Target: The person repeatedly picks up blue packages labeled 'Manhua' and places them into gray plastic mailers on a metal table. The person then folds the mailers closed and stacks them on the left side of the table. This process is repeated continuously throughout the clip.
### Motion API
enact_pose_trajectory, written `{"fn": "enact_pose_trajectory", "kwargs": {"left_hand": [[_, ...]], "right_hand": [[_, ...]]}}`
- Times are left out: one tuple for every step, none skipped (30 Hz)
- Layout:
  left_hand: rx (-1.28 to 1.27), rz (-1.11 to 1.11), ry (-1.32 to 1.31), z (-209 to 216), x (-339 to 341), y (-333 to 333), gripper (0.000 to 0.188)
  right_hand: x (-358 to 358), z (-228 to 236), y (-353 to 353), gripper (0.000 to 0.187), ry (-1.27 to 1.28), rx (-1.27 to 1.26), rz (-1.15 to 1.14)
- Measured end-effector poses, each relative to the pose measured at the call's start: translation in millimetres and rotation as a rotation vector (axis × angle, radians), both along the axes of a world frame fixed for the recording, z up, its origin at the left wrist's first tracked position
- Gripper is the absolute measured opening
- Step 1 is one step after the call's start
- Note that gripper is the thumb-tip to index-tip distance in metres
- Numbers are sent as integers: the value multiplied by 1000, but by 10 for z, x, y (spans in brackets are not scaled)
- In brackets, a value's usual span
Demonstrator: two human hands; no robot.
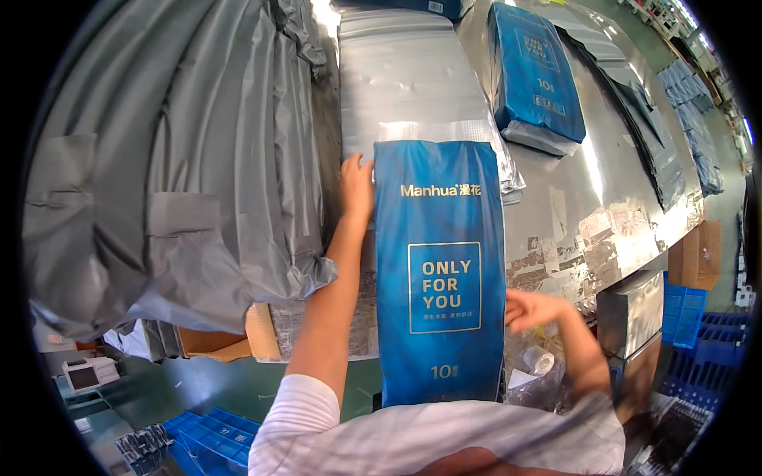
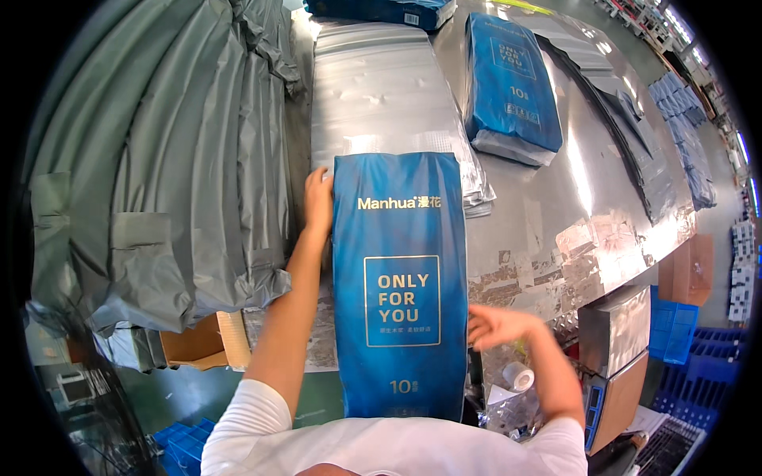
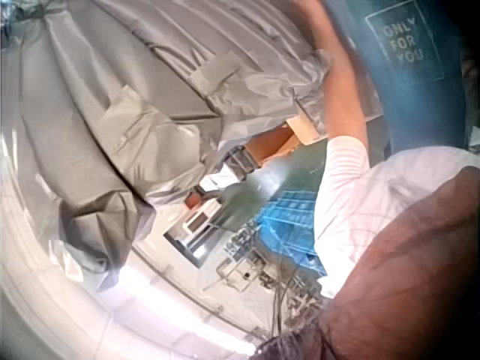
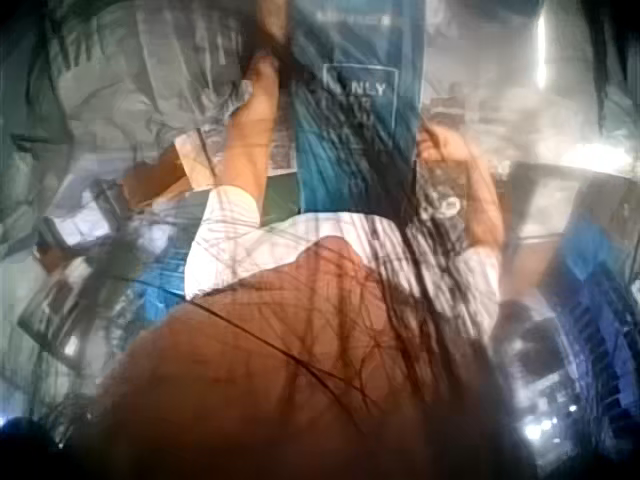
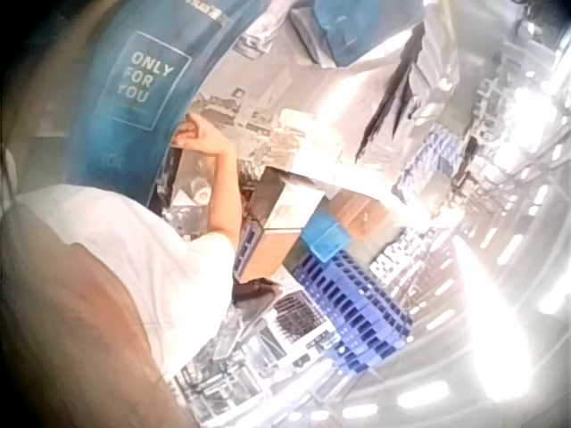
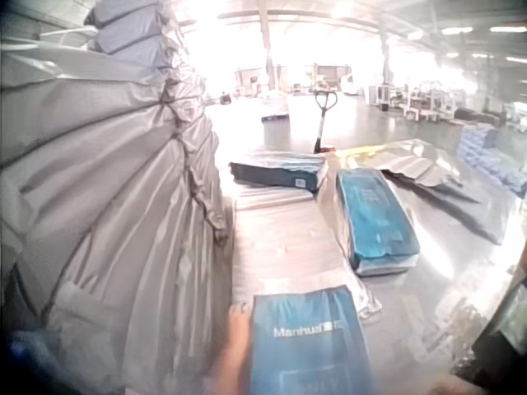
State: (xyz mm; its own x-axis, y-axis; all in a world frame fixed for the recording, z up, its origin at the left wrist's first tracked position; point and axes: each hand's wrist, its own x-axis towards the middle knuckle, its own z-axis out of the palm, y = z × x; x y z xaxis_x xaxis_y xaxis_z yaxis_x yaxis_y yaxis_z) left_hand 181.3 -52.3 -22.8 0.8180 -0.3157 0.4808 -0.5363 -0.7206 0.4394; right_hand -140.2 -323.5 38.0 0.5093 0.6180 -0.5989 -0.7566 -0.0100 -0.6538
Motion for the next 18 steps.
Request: {"fn": "enact_pose_trajectory", "kwargs": {"left_hand": [[50, 19, 86, -48, 109, -50, 21], [101, 44, 170, -65, 203, -62, 18], [143, 41, 250, -74, 253, -146, 15], [225, -43, 127, -117, 276, -160, 13], [305, -124, 2, -159, 318, -143, 11], [383, -210, -131, -183, 364, -142, 9], [401, -228, -181, -222, 407, -119, 8], [417, -211, -148, -240, 428, -77, 8], [433, -196, -113, -227, 441, -34, 8], [444, -186, -78, -224, 451, -15, 8], [385, -146, 32, -229, 496, -40, 8], [327, -106, 141, -229, 557, -91, 9], [267, -66, 250, -233, 575, -128, 9], [243, -75, 268, -173, 547, -185, 10], [216, -82, 286, -72, 485, -246, 11], [189, -90, 304, -16, 455, -291, 12], [226, -93, 233, -44, 455, -261, 12], [263, -97, 161, -83, 464, -237, 13]], "right_hand": [[320, -54, -234, 50, -540, -419, 173], [713, 52, -274, 32, -621, -704, 14], [1018, -193, -485, 33, -840, -1020, -131], [1364, -307, -567, 32, -1131, -1181, -391], [1695, -305, -607, 32, -1334, -1317, -448], [1948, -448, -732, 28, -1375, -1341, -408], [2153, -603, -803, 25, -1420, -1355, -366], [2335, -579, -711, 23, -1338, -1481, -226], [2498, -455, -548, 22, -1247, -1599, -81], [2610, -403, -477, 21, -1146, -1715, 67], [2689, -454, -509, 20, -1192, -1728, 119], [2756, -532, -541, 20, -1237, -1738, 172], [2800, -609, -571, 21, -1281, -1749, 224], [2852, -671, -625, 21, -1271, -1755, 244], [2892, -709, -670, 21, -1263, -1762, 267], [2905, -742, -720, 21, -1254, -1770, 288], [2923, -704, -689, 21, -1225, -1763, 227], [2923, -654, -678, 22, -1193, -1756, 165]]}}
